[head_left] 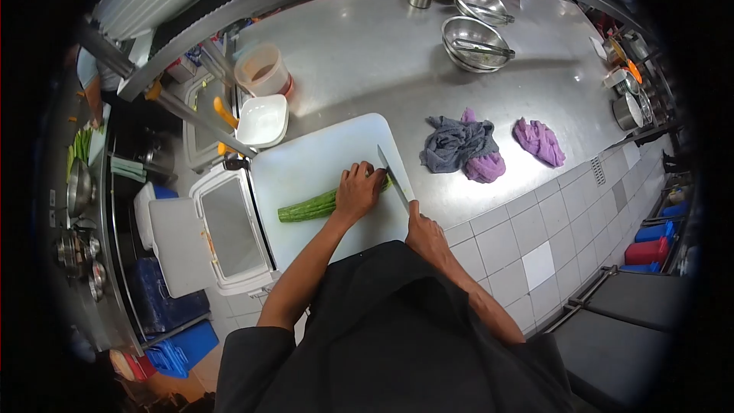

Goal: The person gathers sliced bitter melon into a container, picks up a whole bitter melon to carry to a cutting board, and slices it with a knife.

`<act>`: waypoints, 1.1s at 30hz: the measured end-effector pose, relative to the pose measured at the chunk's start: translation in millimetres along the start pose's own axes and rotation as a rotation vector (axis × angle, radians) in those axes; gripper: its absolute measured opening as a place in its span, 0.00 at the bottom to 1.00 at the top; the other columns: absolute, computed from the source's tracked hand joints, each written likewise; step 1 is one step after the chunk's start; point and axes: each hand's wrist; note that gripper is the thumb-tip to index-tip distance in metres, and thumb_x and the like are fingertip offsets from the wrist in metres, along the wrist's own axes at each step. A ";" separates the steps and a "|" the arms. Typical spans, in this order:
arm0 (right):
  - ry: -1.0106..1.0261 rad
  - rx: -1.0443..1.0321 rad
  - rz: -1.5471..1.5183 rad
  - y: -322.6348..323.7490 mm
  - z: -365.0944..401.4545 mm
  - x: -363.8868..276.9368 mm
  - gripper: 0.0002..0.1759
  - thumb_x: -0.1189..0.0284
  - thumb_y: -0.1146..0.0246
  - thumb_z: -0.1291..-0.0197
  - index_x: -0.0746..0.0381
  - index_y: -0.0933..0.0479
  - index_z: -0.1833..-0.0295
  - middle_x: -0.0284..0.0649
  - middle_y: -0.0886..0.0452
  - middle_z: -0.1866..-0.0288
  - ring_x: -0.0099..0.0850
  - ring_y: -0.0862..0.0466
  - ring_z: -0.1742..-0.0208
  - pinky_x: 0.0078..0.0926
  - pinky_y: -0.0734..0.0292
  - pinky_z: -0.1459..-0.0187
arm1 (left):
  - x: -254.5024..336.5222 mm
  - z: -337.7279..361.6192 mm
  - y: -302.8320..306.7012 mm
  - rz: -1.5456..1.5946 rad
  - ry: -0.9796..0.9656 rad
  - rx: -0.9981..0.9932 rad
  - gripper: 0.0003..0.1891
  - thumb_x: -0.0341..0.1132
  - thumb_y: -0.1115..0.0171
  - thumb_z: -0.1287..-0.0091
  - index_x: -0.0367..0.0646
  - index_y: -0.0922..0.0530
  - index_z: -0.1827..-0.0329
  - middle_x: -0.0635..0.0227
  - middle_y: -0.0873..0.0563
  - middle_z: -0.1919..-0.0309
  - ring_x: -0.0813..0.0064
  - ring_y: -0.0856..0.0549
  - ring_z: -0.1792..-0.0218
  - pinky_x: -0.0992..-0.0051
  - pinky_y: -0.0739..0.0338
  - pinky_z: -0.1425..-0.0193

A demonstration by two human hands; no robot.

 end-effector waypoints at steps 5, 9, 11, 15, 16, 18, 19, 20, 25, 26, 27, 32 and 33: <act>-0.017 -0.011 -0.009 9.6 22.5 -7.8 0.17 0.83 0.45 0.40 0.68 0.39 0.46 0.70 0.18 0.65 0.69 0.16 0.61 0.67 0.23 0.56 | -0.5 2.0 2.5 -0.008 -0.007 0.028 0.09 0.39 0.40 0.26 0.52 0.13 0.50 0.67 0.19 0.59 0.63 0.19 0.56 0.61 0.28 0.55; 0.025 0.020 -0.002 18.4 28.3 -13.0 0.18 0.84 0.44 0.41 0.69 0.41 0.47 0.69 0.20 0.73 0.70 0.18 0.66 0.65 0.26 0.62 | -0.4 0.5 3.1 -0.005 0.008 0.038 0.09 0.38 0.38 0.27 0.54 0.13 0.50 0.68 0.19 0.60 0.65 0.20 0.56 0.62 0.28 0.55; 0.027 0.006 0.007 20.6 27.5 -16.3 0.17 0.85 0.45 0.40 0.69 0.41 0.48 0.69 0.20 0.74 0.70 0.18 0.67 0.64 0.26 0.62 | -2.2 2.9 0.9 -0.016 0.001 0.040 0.09 0.39 0.37 0.28 0.56 0.13 0.49 0.69 0.20 0.60 0.65 0.20 0.56 0.63 0.29 0.56; 0.008 -0.008 0.007 24.3 26.5 -19.1 0.17 0.86 0.45 0.41 0.70 0.41 0.49 0.69 0.20 0.73 0.70 0.18 0.67 0.64 0.26 0.62 | -2.9 2.1 1.6 -0.015 0.010 0.019 0.09 0.39 0.37 0.28 0.56 0.13 0.49 0.69 0.20 0.59 0.66 0.20 0.56 0.63 0.29 0.56; -0.023 -0.042 0.012 29.8 28.1 -23.7 0.14 0.84 0.47 0.38 0.70 0.39 0.49 0.69 0.19 0.69 0.70 0.17 0.63 0.65 0.25 0.58 | -3.1 2.0 1.7 -0.013 0.006 0.024 0.09 0.39 0.37 0.28 0.56 0.13 0.49 0.69 0.20 0.59 0.66 0.20 0.56 0.63 0.29 0.56; -0.053 -0.081 0.016 31.4 28.2 -25.1 0.11 0.82 0.49 0.36 0.70 0.37 0.49 0.70 0.17 0.65 0.69 0.16 0.59 0.65 0.24 0.55 | -2.2 2.6 1.9 -0.012 0.006 0.025 0.09 0.39 0.37 0.28 0.56 0.13 0.48 0.69 0.19 0.59 0.66 0.20 0.56 0.63 0.29 0.56; -0.052 -0.069 0.001 29.6 26.8 -23.7 0.11 0.82 0.50 0.35 0.70 0.38 0.48 0.70 0.18 0.66 0.70 0.16 0.60 0.66 0.25 0.55 | -1.8 2.6 1.7 -0.005 0.010 0.026 0.09 0.39 0.37 0.28 0.56 0.14 0.49 0.69 0.19 0.58 0.66 0.20 0.56 0.62 0.29 0.56; -0.050 -0.057 -0.013 27.4 24.1 -21.7 0.11 0.82 0.50 0.35 0.70 0.38 0.47 0.70 0.18 0.67 0.71 0.17 0.60 0.66 0.25 0.55 | -1.9 1.6 1.6 0.001 0.015 0.029 0.09 0.38 0.37 0.29 0.56 0.14 0.49 0.69 0.19 0.58 0.65 0.20 0.56 0.62 0.29 0.56; 0.012 0.039 -0.053 -18.5 -12.0 12.0 0.15 0.84 0.50 0.36 0.72 0.43 0.46 0.71 0.21 0.72 0.73 0.20 0.65 0.67 0.29 0.60 | -2.3 2.8 -2.3 -0.027 0.012 0.030 0.09 0.36 0.37 0.31 0.55 0.14 0.51 0.69 0.19 0.58 0.66 0.19 0.54 0.61 0.29 0.57; 0.013 0.046 -0.069 -17.3 -11.8 8.9 0.15 0.84 0.51 0.36 0.72 0.43 0.46 0.71 0.21 0.72 0.73 0.20 0.65 0.68 0.30 0.60 | -2.9 1.7 -1.2 -0.020 0.010 0.029 0.09 0.35 0.37 0.31 0.54 0.15 0.51 0.69 0.19 0.58 0.66 0.19 0.54 0.61 0.29 0.57; 0.006 0.047 -0.073 -15.1 -5.8 7.6 0.15 0.84 0.51 0.36 0.72 0.43 0.46 0.71 0.21 0.72 0.73 0.20 0.65 0.68 0.30 0.60 | -0.1 4.7 -0.5 -0.016 0.006 0.023 0.09 0.35 0.37 0.31 0.54 0.15 0.51 0.69 0.19 0.58 0.66 0.19 0.54 0.61 0.29 0.57; -0.089 -0.040 -0.063 25.3 19.1 -21.7 0.11 0.83 0.51 0.34 0.69 0.39 0.47 0.71 0.20 0.70 0.74 0.18 0.61 0.69 0.27 0.54 | -2.0 1.4 0.7 -0.008 0.017 0.024 0.09 0.35 0.36 0.32 0.54 0.14 0.50 0.70 0.19 0.58 0.65 0.19 0.54 0.61 0.28 0.57; -0.091 -0.043 -0.062 25.3 20.6 -19.0 0.11 0.83 0.51 0.34 0.69 0.39 0.47 0.71 0.20 0.70 0.74 0.18 0.61 0.69 0.27 0.54 | -2.0 1.9 0.0 -0.007 0.019 0.023 0.09 0.35 0.36 0.32 0.54 0.14 0.50 0.70 0.19 0.58 0.65 0.19 0.54 0.61 0.28 0.57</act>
Point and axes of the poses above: each hand's wrist, its own z-axis away from the middle knuckle, its own y-axis out of the back of the hand, x = y × z
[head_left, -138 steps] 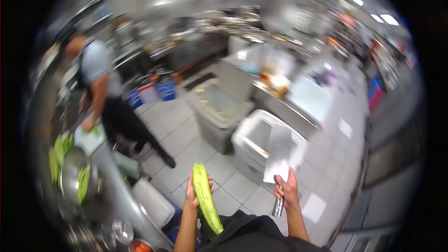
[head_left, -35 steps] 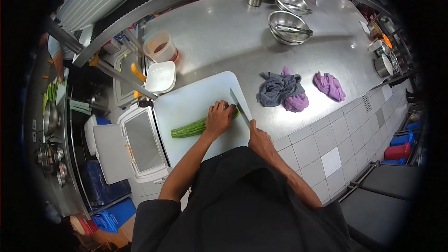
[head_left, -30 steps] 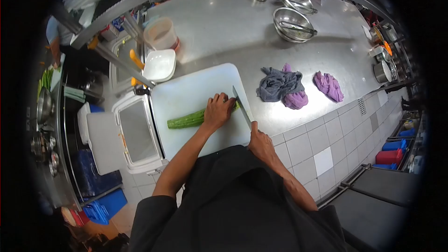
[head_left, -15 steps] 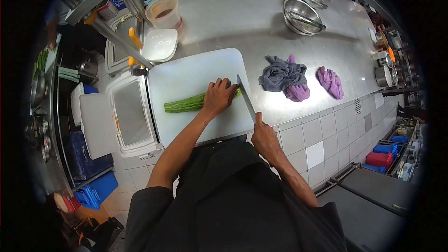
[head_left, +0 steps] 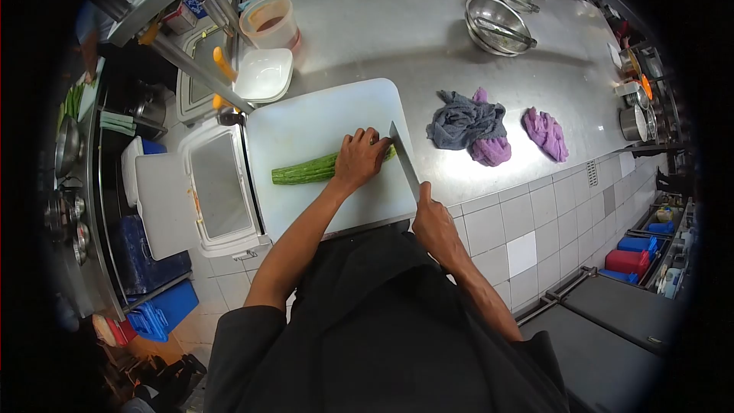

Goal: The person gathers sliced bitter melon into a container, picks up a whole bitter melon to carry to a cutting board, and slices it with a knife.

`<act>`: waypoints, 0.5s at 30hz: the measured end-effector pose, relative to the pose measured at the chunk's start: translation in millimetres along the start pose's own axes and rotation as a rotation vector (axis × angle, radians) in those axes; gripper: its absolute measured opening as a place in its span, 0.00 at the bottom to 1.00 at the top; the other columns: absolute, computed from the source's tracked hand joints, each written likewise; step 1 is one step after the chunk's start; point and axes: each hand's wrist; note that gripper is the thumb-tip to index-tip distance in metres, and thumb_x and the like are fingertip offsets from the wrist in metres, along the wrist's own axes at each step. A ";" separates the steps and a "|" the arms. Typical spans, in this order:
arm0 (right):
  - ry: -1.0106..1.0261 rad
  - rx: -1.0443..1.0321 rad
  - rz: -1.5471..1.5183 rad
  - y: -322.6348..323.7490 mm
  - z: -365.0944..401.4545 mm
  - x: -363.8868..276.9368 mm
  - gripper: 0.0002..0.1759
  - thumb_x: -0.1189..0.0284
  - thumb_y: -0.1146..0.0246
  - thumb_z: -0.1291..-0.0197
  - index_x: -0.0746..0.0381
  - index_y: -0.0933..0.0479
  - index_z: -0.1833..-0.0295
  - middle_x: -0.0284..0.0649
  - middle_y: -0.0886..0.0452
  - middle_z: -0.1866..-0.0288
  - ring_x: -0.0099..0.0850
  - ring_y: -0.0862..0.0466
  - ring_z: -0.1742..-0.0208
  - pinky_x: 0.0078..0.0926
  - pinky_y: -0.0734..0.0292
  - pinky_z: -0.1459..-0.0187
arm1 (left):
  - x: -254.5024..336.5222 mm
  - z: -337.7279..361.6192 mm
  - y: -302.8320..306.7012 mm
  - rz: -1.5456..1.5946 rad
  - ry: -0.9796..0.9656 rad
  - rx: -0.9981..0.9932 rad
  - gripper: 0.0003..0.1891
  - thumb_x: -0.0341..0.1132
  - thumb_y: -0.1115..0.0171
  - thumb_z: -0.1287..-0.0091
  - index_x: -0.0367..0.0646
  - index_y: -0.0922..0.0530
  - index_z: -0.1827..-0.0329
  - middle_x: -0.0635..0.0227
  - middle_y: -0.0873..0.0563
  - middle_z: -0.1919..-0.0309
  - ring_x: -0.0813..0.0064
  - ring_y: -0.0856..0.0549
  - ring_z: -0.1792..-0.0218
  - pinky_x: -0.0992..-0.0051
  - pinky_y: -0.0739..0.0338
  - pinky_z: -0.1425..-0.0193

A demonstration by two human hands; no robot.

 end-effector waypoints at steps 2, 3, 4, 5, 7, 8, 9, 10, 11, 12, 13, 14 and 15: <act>0.070 0.003 -0.001 -3.7 1.6 6.9 0.16 0.86 0.48 0.38 0.73 0.43 0.46 0.70 0.22 0.73 0.71 0.19 0.67 0.65 0.28 0.62 | -0.8 0.7 -1.0 0.000 -0.008 0.015 0.09 0.35 0.36 0.32 0.54 0.14 0.50 0.70 0.19 0.58 0.65 0.19 0.54 0.61 0.28 0.57; 0.069 -0.001 -0.003 -17.9 -8.6 18.5 0.16 0.86 0.48 0.38 0.73 0.43 0.46 0.70 0.22 0.73 0.71 0.19 0.67 0.65 0.28 0.62 | -1.9 0.3 -1.8 0.000 -0.005 0.011 0.09 0.35 0.36 0.32 0.54 0.14 0.50 0.70 0.19 0.58 0.65 0.19 0.54 0.61 0.28 0.57; 0.116 0.057 0.004 -40.7 -26.5 35.3 0.17 0.86 0.48 0.38 0.73 0.43 0.45 0.69 0.22 0.73 0.71 0.19 0.67 0.64 0.28 0.63 | -3.7 -0.4 -3.3 -0.007 -0.018 0.032 0.10 0.35 0.36 0.31 0.54 0.14 0.50 0.70 0.19 0.58 0.66 0.19 0.54 0.61 0.28 0.57; 0.158 0.117 0.009 -48.1 -32.8 35.6 0.18 0.85 0.48 0.38 0.73 0.42 0.44 0.69 0.22 0.73 0.70 0.19 0.68 0.64 0.27 0.64 | -2.9 0.6 -3.7 -0.010 -0.033 0.051 0.10 0.35 0.37 0.31 0.55 0.14 0.50 0.70 0.19 0.58 0.66 0.19 0.55 0.61 0.28 0.57; 0.128 0.081 0.001 -45.5 -40.7 36.1 0.19 0.85 0.47 0.38 0.74 0.42 0.43 0.68 0.21 0.73 0.70 0.19 0.68 0.63 0.27 0.65 | -3.5 -2.2 -2.7 -0.014 -0.017 0.050 0.10 0.35 0.37 0.31 0.55 0.14 0.50 0.70 0.19 0.58 0.66 0.19 0.55 0.61 0.28 0.56; 0.113 0.084 -0.006 -43.9 -38.5 34.6 0.19 0.85 0.48 0.38 0.74 0.42 0.43 0.68 0.21 0.74 0.70 0.19 0.68 0.63 0.27 0.64 | -1.4 1.3 -2.2 -0.004 -0.007 0.028 0.10 0.35 0.37 0.31 0.55 0.14 0.50 0.70 0.19 0.58 0.66 0.19 0.54 0.61 0.28 0.56; 0.099 0.082 -0.008 -41.7 -32.8 34.9 0.18 0.85 0.48 0.37 0.74 0.42 0.43 0.68 0.22 0.74 0.70 0.19 0.68 0.64 0.27 0.64 | 2.5 6.2 -2.6 0.002 -0.007 0.024 0.10 0.35 0.37 0.31 0.55 0.14 0.50 0.70 0.19 0.58 0.66 0.19 0.54 0.61 0.28 0.56; 0.106 0.092 -0.002 -32.2 -27.2 27.9 0.18 0.85 0.48 0.37 0.74 0.42 0.43 0.68 0.22 0.74 0.70 0.19 0.68 0.64 0.27 0.64 | 1.1 3.5 -3.0 -0.015 -0.010 0.020 0.10 0.35 0.36 0.32 0.54 0.14 0.50 0.70 0.19 0.58 0.66 0.19 0.54 0.61 0.28 0.56; 0.061 0.060 0.011 -21.6 -16.7 16.2 0.16 0.84 0.50 0.35 0.73 0.40 0.43 0.69 0.20 0.72 0.71 0.19 0.65 0.65 0.27 0.60 | -1.4 1.0 -1.1 -0.035 -0.009 0.011 0.09 0.35 0.36 0.32 0.54 0.14 0.51 0.70 0.19 0.58 0.66 0.18 0.54 0.61 0.27 0.56; 0.015 0.024 0.025 -13.2 -8.4 7.2 0.15 0.82 0.52 0.33 0.71 0.39 0.43 0.70 0.19 0.70 0.72 0.18 0.63 0.67 0.26 0.57 | -3.0 -0.7 -0.4 -0.039 -0.007 0.017 0.09 0.35 0.36 0.32 0.54 0.14 0.51 0.70 0.19 0.58 0.66 0.18 0.54 0.61 0.27 0.56; 0.019 0.020 0.030 -7.5 -2.8 2.5 0.15 0.82 0.52 0.33 0.71 0.39 0.43 0.70 0.19 0.70 0.72 0.18 0.63 0.67 0.26 0.57 | -1.7 -1.2 0.6 -0.014 -0.002 0.029 0.09 0.35 0.36 0.33 0.53 0.14 0.52 0.70 0.19 0.58 0.66 0.18 0.54 0.60 0.27 0.56; 0.017 0.007 0.017 -4.0 3.6 -0.4 0.15 0.82 0.51 0.34 0.71 0.38 0.43 0.71 0.19 0.70 0.72 0.18 0.62 0.68 0.26 0.57 | 0.5 1.1 1.0 0.014 0.005 0.035 0.08 0.35 0.36 0.33 0.53 0.15 0.52 0.70 0.19 0.57 0.66 0.18 0.54 0.60 0.27 0.56; 0.012 -0.008 0.003 -3.6 7.4 -1.1 0.15 0.83 0.51 0.34 0.71 0.38 0.43 0.72 0.20 0.70 0.73 0.18 0.62 0.68 0.26 0.56 | 1.2 2.7 1.4 0.017 0.013 0.029 0.08 0.35 0.36 0.33 0.53 0.15 0.52 0.70 0.19 0.57 0.66 0.18 0.54 0.60 0.27 0.56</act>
Point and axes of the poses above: each hand's wrist, its own z-axis away from the middle knuckle, its own y-axis out of the back of the hand, x = y × z
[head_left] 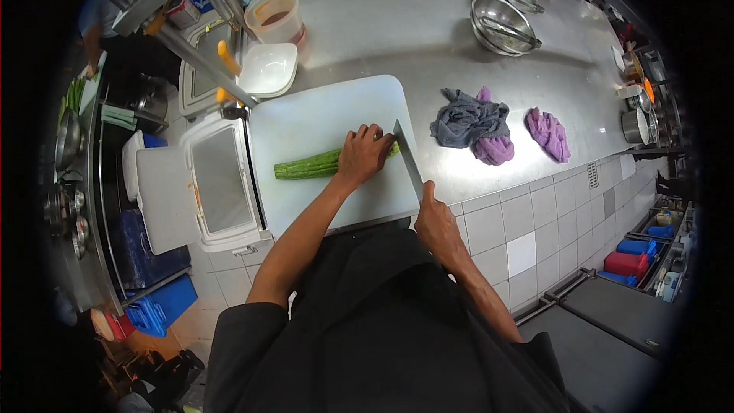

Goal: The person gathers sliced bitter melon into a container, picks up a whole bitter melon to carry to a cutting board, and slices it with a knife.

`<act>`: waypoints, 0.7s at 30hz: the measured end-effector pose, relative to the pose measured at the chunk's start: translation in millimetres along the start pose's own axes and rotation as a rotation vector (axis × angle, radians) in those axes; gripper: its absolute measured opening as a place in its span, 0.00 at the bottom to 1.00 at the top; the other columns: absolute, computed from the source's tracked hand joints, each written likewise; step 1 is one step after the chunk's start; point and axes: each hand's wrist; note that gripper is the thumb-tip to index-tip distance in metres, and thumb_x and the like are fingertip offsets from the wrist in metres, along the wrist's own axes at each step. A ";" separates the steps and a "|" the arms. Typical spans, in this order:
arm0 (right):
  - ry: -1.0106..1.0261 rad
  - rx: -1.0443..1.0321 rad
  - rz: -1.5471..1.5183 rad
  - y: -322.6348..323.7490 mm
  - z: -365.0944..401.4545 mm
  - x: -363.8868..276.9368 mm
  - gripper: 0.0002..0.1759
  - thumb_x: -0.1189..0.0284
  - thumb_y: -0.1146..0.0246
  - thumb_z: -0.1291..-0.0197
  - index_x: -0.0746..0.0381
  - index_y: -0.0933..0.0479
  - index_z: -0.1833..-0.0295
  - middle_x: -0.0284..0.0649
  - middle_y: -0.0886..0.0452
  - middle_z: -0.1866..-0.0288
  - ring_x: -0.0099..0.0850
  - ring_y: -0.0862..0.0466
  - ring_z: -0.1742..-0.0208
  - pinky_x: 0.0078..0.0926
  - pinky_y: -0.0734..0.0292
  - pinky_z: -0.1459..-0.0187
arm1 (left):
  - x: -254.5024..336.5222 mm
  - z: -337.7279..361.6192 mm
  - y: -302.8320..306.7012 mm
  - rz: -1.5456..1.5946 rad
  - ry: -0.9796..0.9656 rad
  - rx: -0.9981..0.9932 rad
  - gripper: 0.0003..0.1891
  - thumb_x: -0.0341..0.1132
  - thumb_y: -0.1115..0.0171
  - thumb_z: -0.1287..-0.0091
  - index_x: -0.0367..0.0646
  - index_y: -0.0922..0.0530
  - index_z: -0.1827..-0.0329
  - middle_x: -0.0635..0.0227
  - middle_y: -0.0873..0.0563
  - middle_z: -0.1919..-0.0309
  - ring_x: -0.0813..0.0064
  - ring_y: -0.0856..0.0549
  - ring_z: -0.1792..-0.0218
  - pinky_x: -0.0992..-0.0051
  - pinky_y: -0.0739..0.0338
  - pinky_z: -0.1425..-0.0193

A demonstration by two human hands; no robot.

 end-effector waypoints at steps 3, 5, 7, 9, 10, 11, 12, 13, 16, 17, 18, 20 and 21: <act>0.105 0.060 0.010 -41.7 -33.4 36.0 0.15 0.83 0.51 0.33 0.73 0.42 0.43 0.72 0.21 0.72 0.73 0.19 0.65 0.67 0.29 0.62 | -2.4 1.4 -0.6 -0.051 -0.014 -0.035 0.08 0.35 0.35 0.33 0.53 0.15 0.53 0.69 0.19 0.57 0.66 0.18 0.54 0.60 0.27 0.55; 0.092 0.066 0.006 -38.3 -36.9 33.4 0.15 0.82 0.51 0.32 0.73 0.42 0.43 0.72 0.21 0.72 0.73 0.19 0.64 0.67 0.29 0.62 | -3.2 -1.0 -2.1 -0.011 -0.005 -0.017 0.08 0.35 0.35 0.34 0.53 0.15 0.53 0.69 0.19 0.57 0.65 0.18 0.54 0.61 0.26 0.55; 0.059 0.084 -0.011 -37.3 -32.7 27.4 0.15 0.82 0.50 0.32 0.72 0.42 0.43 0.72 0.21 0.72 0.73 0.19 0.64 0.67 0.29 0.62 | -3.6 1.8 -1.1 -0.006 -0.012 -0.019 0.08 0.35 0.35 0.34 0.53 0.15 0.53 0.69 0.19 0.57 0.66 0.18 0.53 0.60 0.26 0.55; 0.039 0.046 0.024 -26.9 -33.5 21.7 0.15 0.81 0.50 0.30 0.73 0.42 0.42 0.72 0.20 0.71 0.73 0.19 0.64 0.68 0.30 0.62 | -3.1 -1.0 -2.9 -0.001 -0.011 0.002 0.08 0.35 0.35 0.34 0.53 0.15 0.53 0.69 0.19 0.57 0.66 0.18 0.53 0.60 0.26 0.55; 0.040 0.047 0.026 -20.9 -27.0 16.6 0.15 0.81 0.50 0.30 0.73 0.42 0.42 0.72 0.20 0.71 0.73 0.19 0.64 0.68 0.30 0.62 | -2.7 0.8 -2.0 -0.025 -0.008 -0.031 0.08 0.35 0.35 0.33 0.53 0.15 0.52 0.69 0.19 0.57 0.66 0.18 0.53 0.60 0.27 0.55; 0.041 0.041 0.004 -14.2 -19.0 10.7 0.16 0.81 0.50 0.31 0.73 0.42 0.42 0.72 0.21 0.71 0.73 0.19 0.64 0.68 0.29 0.62 | -4.4 -0.3 -0.6 -0.053 -0.005 -0.060 0.08 0.35 0.35 0.33 0.53 0.15 0.52 0.69 0.19 0.57 0.66 0.19 0.53 0.60 0.27 0.55; 0.040 0.032 -0.017 -10.1 -14.0 7.3 0.16 0.81 0.50 0.31 0.73 0.43 0.41 0.71 0.21 0.71 0.72 0.19 0.64 0.67 0.29 0.61 | -5.5 -1.2 -0.4 -0.055 0.000 -0.056 0.08 0.35 0.35 0.33 0.53 0.15 0.52 0.69 0.19 0.57 0.66 0.19 0.53 0.60 0.27 0.55; 0.043 0.026 -0.014 -8.9 -12.5 6.2 0.16 0.81 0.50 0.31 0.73 0.43 0.41 0.71 0.21 0.71 0.72 0.19 0.64 0.67 0.29 0.61 | -5.3 -0.7 -1.0 -0.032 0.002 -0.039 0.08 0.35 0.35 0.32 0.53 0.15 0.52 0.69 0.19 0.57 0.66 0.19 0.53 0.60 0.27 0.56; 0.012 -0.011 0.020 -18.1 -18.3 12.4 0.17 0.82 0.50 0.32 0.74 0.43 0.41 0.72 0.21 0.72 0.72 0.18 0.64 0.66 0.28 0.60 | -6.7 -0.1 -3.2 -0.007 -0.001 -0.011 0.08 0.35 0.35 0.32 0.53 0.15 0.51 0.69 0.19 0.57 0.66 0.19 0.53 0.60 0.27 0.56; 0.060 0.032 0.032 -34.3 -32.1 23.5 0.18 0.82 0.50 0.33 0.74 0.43 0.41 0.72 0.21 0.72 0.72 0.18 0.65 0.66 0.28 0.60 | -6.5 0.9 -4.0 -0.005 -0.011 0.001 0.08 0.35 0.35 0.32 0.53 0.15 0.51 0.69 0.19 0.57 0.66 0.19 0.54 0.60 0.27 0.56; 0.109 0.076 0.045 -43.6 -38.2 29.6 0.18 0.83 0.50 0.34 0.74 0.43 0.41 0.72 0.21 0.72 0.72 0.18 0.65 0.66 0.28 0.60 | -3.5 3.2 -4.6 -0.002 -0.012 -0.002 0.08 0.35 0.35 0.32 0.53 0.15 0.51 0.69 0.19 0.57 0.66 0.19 0.54 0.60 0.27 0.56; 0.052 0.053 -0.001 -37.1 -42.5 22.3 0.18 0.83 0.50 0.34 0.74 0.43 0.41 0.72 0.21 0.72 0.72 0.18 0.65 0.67 0.28 0.62 | -5.1 0.3 -3.6 -0.003 0.020 -0.035 0.09 0.35 0.36 0.32 0.54 0.15 0.51 0.69 0.19 0.57 0.65 0.19 0.53 0.60 0.27 0.55; 0.036 0.044 -0.008 -34.6 -38.1 21.6 0.18 0.83 0.50 0.34 0.74 0.43 0.41 0.72 0.21 0.72 0.72 0.19 0.66 0.67 0.28 0.62 | -3.6 4.9 -2.7 0.002 0.014 -0.044 0.09 0.35 0.36 0.32 0.54 0.15 0.51 0.69 0.19 0.57 0.65 0.19 0.53 0.60 0.27 0.55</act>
Point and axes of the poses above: each hand's wrist, its own z-axis away from the middle knuckle, its own y-axis out of the back of the hand, x = y × z
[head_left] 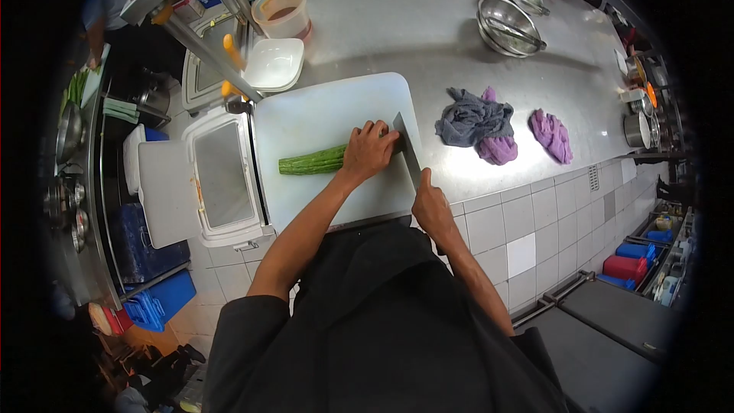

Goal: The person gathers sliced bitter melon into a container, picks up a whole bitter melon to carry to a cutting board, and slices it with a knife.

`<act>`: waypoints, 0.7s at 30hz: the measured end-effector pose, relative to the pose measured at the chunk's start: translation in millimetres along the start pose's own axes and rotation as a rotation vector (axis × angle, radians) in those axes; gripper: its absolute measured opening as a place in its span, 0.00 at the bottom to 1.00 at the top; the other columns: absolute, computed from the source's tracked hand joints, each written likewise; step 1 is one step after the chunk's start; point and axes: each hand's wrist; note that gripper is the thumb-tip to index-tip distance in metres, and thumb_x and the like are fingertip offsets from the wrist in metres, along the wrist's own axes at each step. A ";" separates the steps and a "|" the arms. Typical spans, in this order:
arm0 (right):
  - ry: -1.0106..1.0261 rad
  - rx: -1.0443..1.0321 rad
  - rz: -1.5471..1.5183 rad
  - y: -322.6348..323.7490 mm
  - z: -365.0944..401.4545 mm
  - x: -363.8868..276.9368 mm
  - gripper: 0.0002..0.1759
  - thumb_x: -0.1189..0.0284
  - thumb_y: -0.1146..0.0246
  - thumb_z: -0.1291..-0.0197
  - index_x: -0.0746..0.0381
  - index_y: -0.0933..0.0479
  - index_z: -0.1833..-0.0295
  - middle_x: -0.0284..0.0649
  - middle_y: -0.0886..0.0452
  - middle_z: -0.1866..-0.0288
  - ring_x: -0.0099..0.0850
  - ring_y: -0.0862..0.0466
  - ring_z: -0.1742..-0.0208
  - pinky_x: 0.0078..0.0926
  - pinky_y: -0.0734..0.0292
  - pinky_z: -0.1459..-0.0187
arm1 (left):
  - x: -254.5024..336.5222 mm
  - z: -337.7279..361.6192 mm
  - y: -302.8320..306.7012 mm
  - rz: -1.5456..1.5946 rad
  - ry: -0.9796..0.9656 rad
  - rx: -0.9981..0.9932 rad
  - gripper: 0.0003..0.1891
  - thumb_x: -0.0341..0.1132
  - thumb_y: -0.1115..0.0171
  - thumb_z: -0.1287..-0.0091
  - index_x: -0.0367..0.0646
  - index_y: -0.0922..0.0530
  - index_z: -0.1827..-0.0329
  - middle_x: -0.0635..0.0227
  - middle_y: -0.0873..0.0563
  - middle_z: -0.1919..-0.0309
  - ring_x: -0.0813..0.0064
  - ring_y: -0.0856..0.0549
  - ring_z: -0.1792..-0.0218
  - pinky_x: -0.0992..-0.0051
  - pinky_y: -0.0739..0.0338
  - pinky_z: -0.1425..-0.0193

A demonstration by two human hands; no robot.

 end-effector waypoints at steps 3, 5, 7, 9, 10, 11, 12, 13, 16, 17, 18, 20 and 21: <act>-0.026 -0.004 0.009 16.0 10.1 -11.3 0.16 0.83 0.51 0.35 0.72 0.41 0.42 0.73 0.20 0.70 0.73 0.19 0.64 0.68 0.28 0.58 | -1.0 -5.0 0.5 -0.004 -0.009 0.036 0.09 0.36 0.36 0.31 0.54 0.15 0.51 0.70 0.19 0.57 0.65 0.18 0.53 0.60 0.26 0.55; -0.042 -0.013 0.012 27.0 21.8 -23.5 0.15 0.84 0.51 0.36 0.70 0.39 0.44 0.74 0.20 0.68 0.74 0.19 0.62 0.69 0.27 0.55 | -1.6 -5.0 2.7 -0.014 0.009 -0.012 0.09 0.35 0.36 0.32 0.53 0.15 0.51 0.70 0.19 0.57 0.65 0.18 0.53 0.60 0.26 0.55; -0.053 -0.050 -0.005 35.8 33.7 -30.2 0.17 0.84 0.51 0.36 0.71 0.40 0.42 0.74 0.20 0.68 0.74 0.19 0.61 0.69 0.27 0.54 | -3.1 -3.9 2.1 0.010 0.004 0.013 0.09 0.35 0.35 0.32 0.53 0.15 0.51 0.70 0.19 0.57 0.65 0.18 0.53 0.60 0.26 0.55; -0.030 -0.029 0.007 18.4 21.7 -15.0 0.17 0.85 0.51 0.36 0.73 0.41 0.42 0.73 0.20 0.70 0.73 0.19 0.63 0.68 0.28 0.58 | -3.5 -4.2 0.3 0.035 -0.002 0.034 0.09 0.35 0.35 0.32 0.53 0.15 0.51 0.70 0.19 0.57 0.65 0.18 0.53 0.60 0.26 0.55; -0.005 -0.003 0.015 7.5 16.2 -8.2 0.18 0.85 0.50 0.36 0.74 0.42 0.41 0.72 0.21 0.71 0.73 0.19 0.65 0.67 0.28 0.62 | -4.9 -4.1 -1.5 0.028 -0.003 0.041 0.09 0.35 0.35 0.33 0.53 0.15 0.51 0.70 0.19 0.57 0.65 0.18 0.53 0.60 0.26 0.55; -0.008 -0.004 0.008 -0.1 16.7 -4.7 0.18 0.85 0.50 0.36 0.74 0.42 0.41 0.72 0.21 0.71 0.73 0.19 0.65 0.67 0.28 0.62 | -4.9 -2.9 -2.2 0.022 -0.007 0.047 0.09 0.34 0.35 0.33 0.53 0.15 0.52 0.70 0.19 0.57 0.65 0.18 0.53 0.60 0.26 0.55; 0.013 0.021 0.014 -4.0 13.2 -0.8 0.19 0.85 0.51 0.36 0.75 0.42 0.40 0.73 0.21 0.71 0.73 0.19 0.65 0.67 0.28 0.61 | -4.5 -4.4 -2.6 0.015 -0.007 0.054 0.09 0.34 0.35 0.33 0.53 0.15 0.52 0.70 0.19 0.57 0.65 0.18 0.53 0.60 0.26 0.55; 0.040 0.051 0.017 -3.0 6.7 -4.2 0.20 0.85 0.51 0.36 0.75 0.42 0.39 0.73 0.21 0.71 0.73 0.19 0.64 0.67 0.28 0.61 | -5.9 -7.5 -1.3 0.012 -0.001 0.052 0.09 0.34 0.35 0.33 0.53 0.14 0.52 0.70 0.19 0.57 0.65 0.18 0.53 0.60 0.26 0.55; -0.025 -0.011 0.015 5.4 4.5 -6.9 0.23 0.84 0.51 0.36 0.76 0.43 0.36 0.74 0.21 0.70 0.72 0.18 0.64 0.67 0.28 0.60 | -5.9 -4.1 -0.6 0.028 -0.011 0.043 0.08 0.34 0.35 0.33 0.52 0.14 0.52 0.70 0.19 0.57 0.65 0.18 0.53 0.60 0.26 0.56; -0.044 -0.041 0.016 11.0 7.8 -10.2 0.24 0.84 0.51 0.36 0.76 0.43 0.35 0.74 0.21 0.70 0.72 0.18 0.64 0.67 0.28 0.60 | -4.7 -3.6 -1.1 0.032 -0.017 0.052 0.08 0.34 0.34 0.33 0.52 0.15 0.52 0.70 0.19 0.57 0.65 0.18 0.53 0.60 0.26 0.56; -0.045 -0.039 0.018 16.8 13.5 -14.4 0.24 0.84 0.51 0.36 0.76 0.43 0.35 0.74 0.21 0.70 0.72 0.18 0.64 0.67 0.28 0.60 | -2.9 -3.1 -1.4 0.035 -0.019 0.054 0.08 0.34 0.34 0.33 0.52 0.15 0.52 0.70 0.19 0.57 0.65 0.18 0.53 0.60 0.26 0.56; -0.048 -0.038 0.011 27.0 25.3 -27.5 0.24 0.86 0.50 0.37 0.76 0.44 0.35 0.74 0.20 0.70 0.72 0.18 0.64 0.67 0.28 0.59 | -4.1 -3.8 2.6 0.001 -0.032 0.035 0.08 0.34 0.34 0.33 0.51 0.15 0.53 0.69 0.19 0.57 0.65 0.18 0.53 0.60 0.26 0.57; -0.044 -0.040 0.013 32.3 29.8 -34.4 0.24 0.86 0.50 0.37 0.76 0.44 0.35 0.74 0.20 0.70 0.72 0.18 0.64 0.67 0.28 0.59 | -5.4 -4.8 2.9 -0.001 -0.029 0.039 0.08 0.34 0.34 0.33 0.51 0.15 0.53 0.69 0.19 0.57 0.65 0.18 0.53 0.60 0.26 0.57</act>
Point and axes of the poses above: each hand's wrist, its own z-axis away from the middle knuckle, its own y-axis out of the back of the hand, x = y × z
